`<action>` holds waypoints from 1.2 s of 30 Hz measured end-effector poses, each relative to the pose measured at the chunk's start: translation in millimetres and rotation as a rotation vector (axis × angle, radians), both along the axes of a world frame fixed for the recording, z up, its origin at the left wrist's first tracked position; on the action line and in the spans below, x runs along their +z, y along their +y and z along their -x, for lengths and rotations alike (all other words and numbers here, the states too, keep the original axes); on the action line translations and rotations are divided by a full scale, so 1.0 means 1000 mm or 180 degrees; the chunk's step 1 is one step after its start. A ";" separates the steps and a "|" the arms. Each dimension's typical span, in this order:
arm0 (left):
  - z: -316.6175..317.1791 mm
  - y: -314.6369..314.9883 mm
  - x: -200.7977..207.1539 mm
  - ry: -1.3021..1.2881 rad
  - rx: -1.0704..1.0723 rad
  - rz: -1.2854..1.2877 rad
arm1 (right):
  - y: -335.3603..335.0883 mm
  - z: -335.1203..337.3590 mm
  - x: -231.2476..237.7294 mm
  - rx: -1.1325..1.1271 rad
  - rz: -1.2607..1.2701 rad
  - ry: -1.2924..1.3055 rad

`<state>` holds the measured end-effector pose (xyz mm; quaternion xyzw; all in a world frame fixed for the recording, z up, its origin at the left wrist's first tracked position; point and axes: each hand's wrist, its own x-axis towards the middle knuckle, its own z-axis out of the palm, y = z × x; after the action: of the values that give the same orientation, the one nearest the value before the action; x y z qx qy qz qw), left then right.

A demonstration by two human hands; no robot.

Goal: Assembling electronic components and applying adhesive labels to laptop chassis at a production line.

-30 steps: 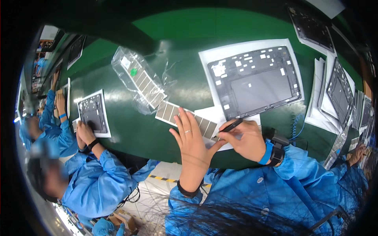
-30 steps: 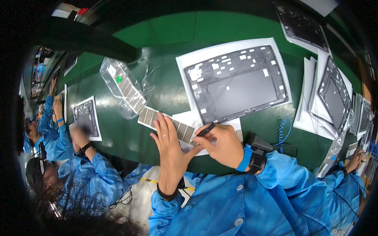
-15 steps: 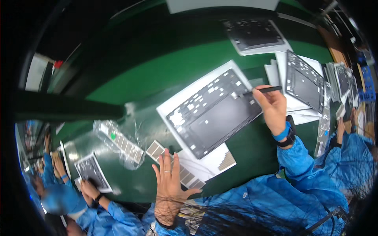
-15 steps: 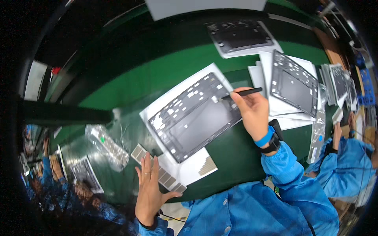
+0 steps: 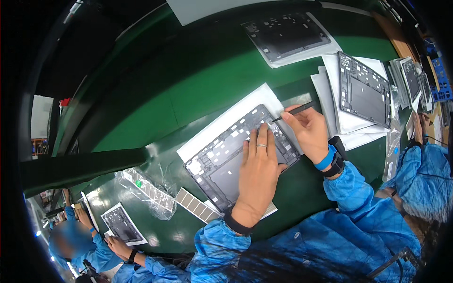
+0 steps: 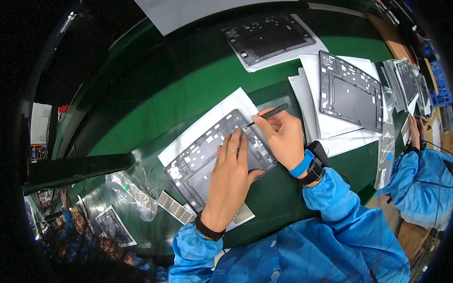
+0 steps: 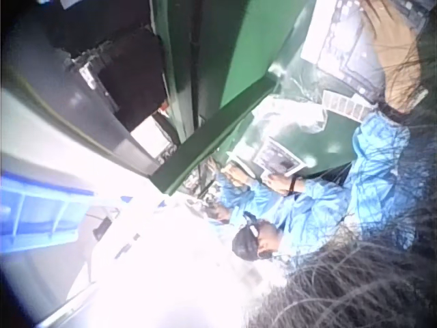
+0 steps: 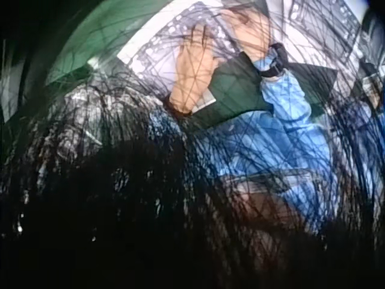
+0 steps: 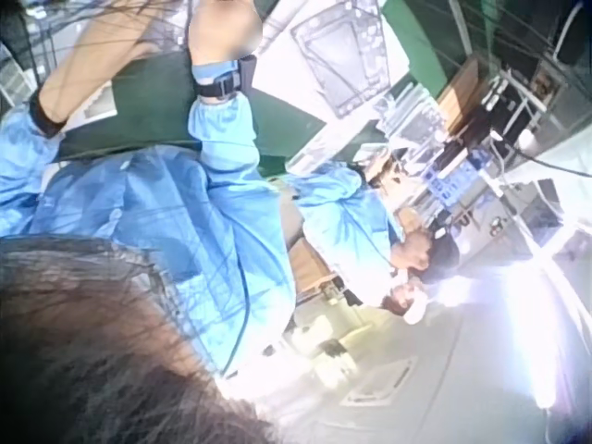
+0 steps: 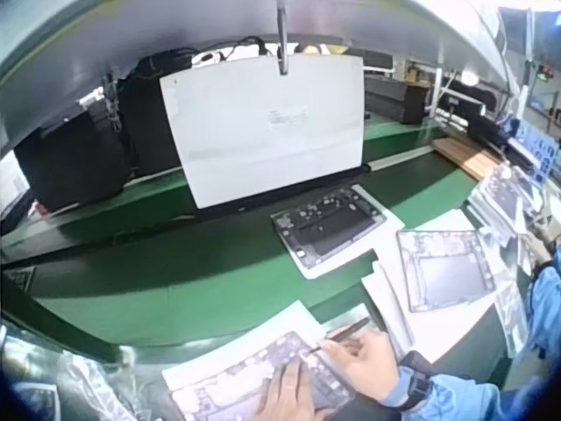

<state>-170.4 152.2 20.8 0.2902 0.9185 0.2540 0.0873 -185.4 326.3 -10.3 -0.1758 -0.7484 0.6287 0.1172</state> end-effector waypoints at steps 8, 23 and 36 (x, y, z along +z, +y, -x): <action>-0.002 0.002 -0.002 -0.0071 0.0082 0.0069 | -0.010 -0.004 0.002 -0.0027 -0.0497 0.0144; -0.004 0.002 -0.001 -0.0065 0.0108 0.0021 | -0.015 -0.009 -0.012 -0.0126 -0.0909 0.0579; -0.006 0.009 0.003 0.0290 -0.0184 0.0736 | -0.011 -0.010 0.000 0.0104 -0.0769 0.0391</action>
<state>-164.1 161.4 23.4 0.3157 0.9359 0.1304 0.0855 -175.7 315.3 -10.0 -0.1093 -0.8128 0.5454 0.1729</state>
